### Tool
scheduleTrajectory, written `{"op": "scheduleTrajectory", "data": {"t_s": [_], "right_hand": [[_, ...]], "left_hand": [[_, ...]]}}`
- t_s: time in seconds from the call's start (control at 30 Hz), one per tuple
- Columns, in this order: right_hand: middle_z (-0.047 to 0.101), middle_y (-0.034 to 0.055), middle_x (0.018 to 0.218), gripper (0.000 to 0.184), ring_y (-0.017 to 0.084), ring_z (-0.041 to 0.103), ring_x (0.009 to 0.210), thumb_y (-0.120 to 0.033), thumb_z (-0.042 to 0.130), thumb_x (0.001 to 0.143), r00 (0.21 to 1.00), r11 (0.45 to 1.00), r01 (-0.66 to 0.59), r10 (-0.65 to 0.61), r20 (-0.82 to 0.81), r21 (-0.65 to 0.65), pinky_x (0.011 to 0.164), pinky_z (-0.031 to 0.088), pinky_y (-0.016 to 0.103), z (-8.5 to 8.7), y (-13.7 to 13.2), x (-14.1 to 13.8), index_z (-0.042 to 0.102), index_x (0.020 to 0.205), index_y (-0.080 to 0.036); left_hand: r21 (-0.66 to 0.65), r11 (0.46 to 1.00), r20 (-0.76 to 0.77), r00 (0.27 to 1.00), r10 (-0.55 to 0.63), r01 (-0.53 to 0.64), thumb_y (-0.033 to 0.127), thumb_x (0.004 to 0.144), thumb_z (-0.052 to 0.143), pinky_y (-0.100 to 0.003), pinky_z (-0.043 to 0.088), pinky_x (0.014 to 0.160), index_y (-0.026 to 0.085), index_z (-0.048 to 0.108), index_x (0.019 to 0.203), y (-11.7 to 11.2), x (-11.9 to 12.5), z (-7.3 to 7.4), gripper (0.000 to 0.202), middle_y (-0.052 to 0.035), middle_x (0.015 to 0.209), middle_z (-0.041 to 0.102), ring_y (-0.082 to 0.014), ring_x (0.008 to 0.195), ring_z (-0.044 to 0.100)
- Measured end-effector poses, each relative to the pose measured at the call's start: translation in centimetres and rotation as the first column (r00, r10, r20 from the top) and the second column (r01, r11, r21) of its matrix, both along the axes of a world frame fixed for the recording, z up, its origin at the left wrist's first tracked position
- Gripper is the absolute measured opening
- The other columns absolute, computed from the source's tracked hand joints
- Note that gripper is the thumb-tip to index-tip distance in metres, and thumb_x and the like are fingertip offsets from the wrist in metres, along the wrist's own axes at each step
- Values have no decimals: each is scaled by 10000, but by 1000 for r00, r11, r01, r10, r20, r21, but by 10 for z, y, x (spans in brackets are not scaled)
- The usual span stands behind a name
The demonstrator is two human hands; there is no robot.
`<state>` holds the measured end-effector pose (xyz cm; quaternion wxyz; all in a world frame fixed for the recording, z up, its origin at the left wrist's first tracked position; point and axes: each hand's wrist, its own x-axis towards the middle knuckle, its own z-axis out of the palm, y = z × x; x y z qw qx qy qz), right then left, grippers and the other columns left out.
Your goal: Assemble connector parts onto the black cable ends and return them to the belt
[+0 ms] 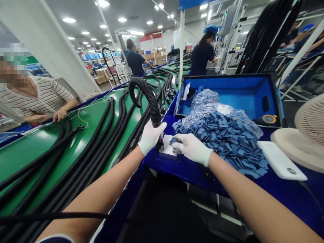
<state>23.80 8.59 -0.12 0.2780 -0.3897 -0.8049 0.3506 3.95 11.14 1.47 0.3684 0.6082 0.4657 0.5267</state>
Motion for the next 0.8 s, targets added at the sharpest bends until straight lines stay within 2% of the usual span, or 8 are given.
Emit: {"op": "scheduleTrajectory", "data": {"t_s": [0.07,0.13,0.33,0.47,0.57,0.67,0.73,0.8], "right_hand": [[646,21,774,172,161,569,701,-297,577,957,999,996,15,-18,42,90,672,375,273,2,9,-18,612,834,-183],[603,11,722,210,149,518,661,-307,591,955,998,994,7,-14,65,106,647,334,275,2,18,-31,580,787,-181],[547,-16,605,335,125,479,592,-400,678,885,996,998,-55,56,62,-18,586,321,259,-4,40,-43,610,658,-163],[597,-7,627,410,122,502,578,-517,663,870,998,996,-44,47,45,-82,565,365,246,-10,46,-39,700,708,-142],[646,8,672,425,136,548,613,-549,685,842,998,995,-36,40,39,-97,587,410,242,-11,45,-37,744,780,-133],[702,30,761,392,173,620,723,-530,728,813,996,991,-84,87,20,-109,669,464,252,-9,39,-34,768,852,-142],[732,45,838,348,194,651,794,-494,720,831,991,986,-129,131,6,-109,726,485,264,-8,35,-31,774,892,-156],[749,41,898,288,202,675,825,-453,701,855,987,986,-155,157,42,-62,750,497,276,-11,35,-29,778,925,-185]], "left_hand": [[31,999,-26,999,-34,35,380,886,669,-297,483,659,135,577,1226,1,-3,3,429,5,685,607,-159,618,578],[44,998,-57,998,-42,44,364,871,685,-312,503,740,131,587,1229,2,-6,6,438,-30,797,657,-172,724,616],[46,998,-44,998,-50,52,372,882,681,-345,505,874,141,595,1252,3,-9,2,445,-51,915,670,-188,866,638],[24,993,21,993,-119,118,393,902,659,-340,520,851,137,596,1175,2,-4,2,379,-38,867,645,-181,851,641],[28,988,-10,989,-150,150,414,895,675,-321,531,795,142,600,1044,-3,-6,9,319,-49,848,646,-175,809,637],[55,997,66,997,-51,48,468,912,649,-292,539,685,160,560,1054,-18,-36,18,350,-69,891,655,-156,728,631],[33,997,128,990,66,-71,475,908,638,-271,535,620,176,531,1101,-40,-76,21,372,-78,968,656,-145,704,632],[-72,987,41,989,143,-140,445,868,669,-273,546,623,176,527,1123,-74,-128,22,397,-84,1031,652,-147,720,643]]}}
